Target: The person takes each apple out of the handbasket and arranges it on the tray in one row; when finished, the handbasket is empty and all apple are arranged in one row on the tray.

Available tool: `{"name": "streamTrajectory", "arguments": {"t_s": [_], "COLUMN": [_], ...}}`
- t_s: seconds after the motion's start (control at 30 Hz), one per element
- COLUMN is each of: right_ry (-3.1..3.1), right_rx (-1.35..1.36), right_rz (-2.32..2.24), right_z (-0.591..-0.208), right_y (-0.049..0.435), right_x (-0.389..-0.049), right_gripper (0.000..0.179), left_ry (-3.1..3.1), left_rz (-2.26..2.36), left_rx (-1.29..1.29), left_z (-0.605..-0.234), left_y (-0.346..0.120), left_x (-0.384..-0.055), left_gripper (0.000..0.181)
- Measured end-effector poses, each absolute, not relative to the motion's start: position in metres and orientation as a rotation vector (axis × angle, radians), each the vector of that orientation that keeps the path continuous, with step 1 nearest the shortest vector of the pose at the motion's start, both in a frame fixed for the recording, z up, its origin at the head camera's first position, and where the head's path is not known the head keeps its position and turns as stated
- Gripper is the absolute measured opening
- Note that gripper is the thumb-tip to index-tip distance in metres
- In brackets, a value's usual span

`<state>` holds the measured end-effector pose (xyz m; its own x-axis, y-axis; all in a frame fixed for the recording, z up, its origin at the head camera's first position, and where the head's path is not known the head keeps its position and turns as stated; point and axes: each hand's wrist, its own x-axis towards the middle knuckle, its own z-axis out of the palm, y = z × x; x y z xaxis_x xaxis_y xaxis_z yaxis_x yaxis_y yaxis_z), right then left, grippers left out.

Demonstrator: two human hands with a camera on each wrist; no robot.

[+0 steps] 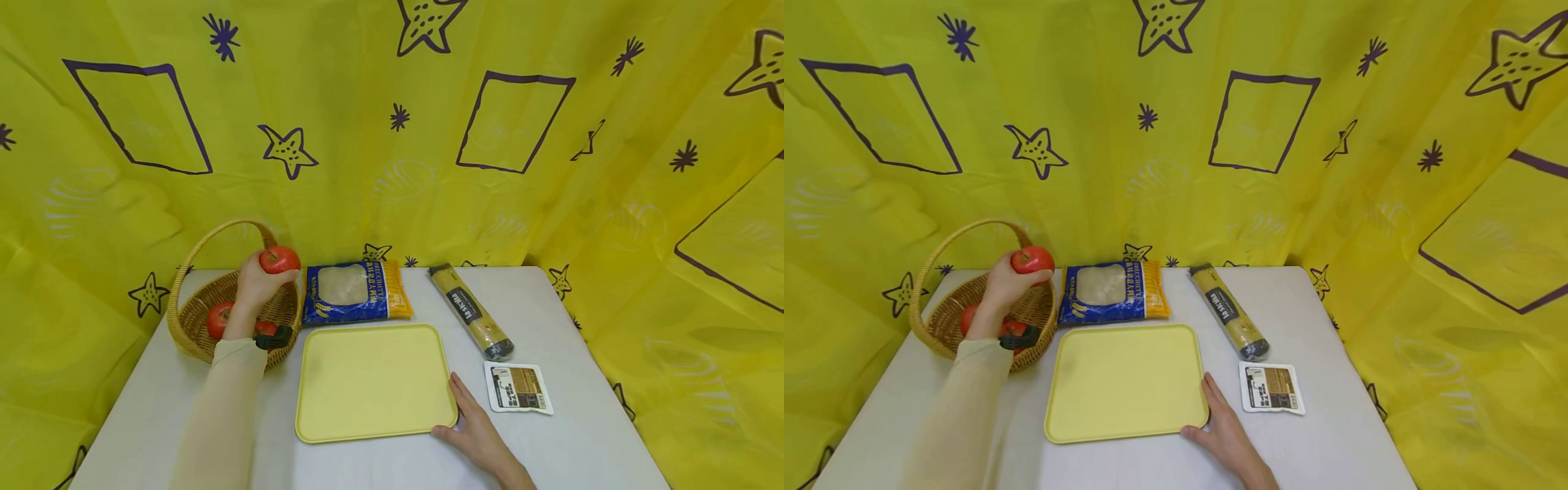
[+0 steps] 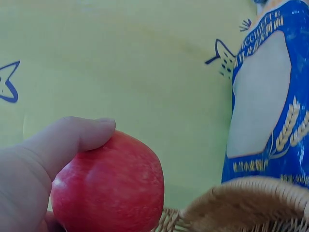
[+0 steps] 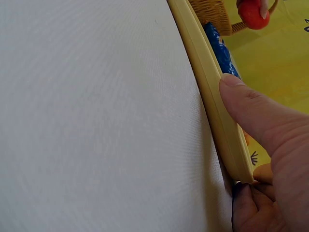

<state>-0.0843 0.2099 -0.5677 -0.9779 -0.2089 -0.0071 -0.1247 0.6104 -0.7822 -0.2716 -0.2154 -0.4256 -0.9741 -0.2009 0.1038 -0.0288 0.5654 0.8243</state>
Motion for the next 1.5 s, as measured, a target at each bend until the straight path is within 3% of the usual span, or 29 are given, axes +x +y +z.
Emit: {"name": "streamTrajectory", "arguments": {"t_s": [0.83, 1.5], "right_ry": [2.731, 2.741], "right_rx": [-0.283, -0.288], "right_rz": [-1.312, -1.324], "right_z": [-0.568, -0.569], "right_y": [0.21, 0.21], "right_x": [-0.085, -0.085], "right_gripper": [0.103, 0.102], "left_ry": [-2.639, -2.706], "left_rz": [-1.416, -1.415], "left_rx": [0.007, -0.313], "left_z": [-0.428, -0.447], "left_y": [-0.158, -0.107], "left_x": [-0.265, -0.258], "left_gripper": [0.084, 0.088]}}
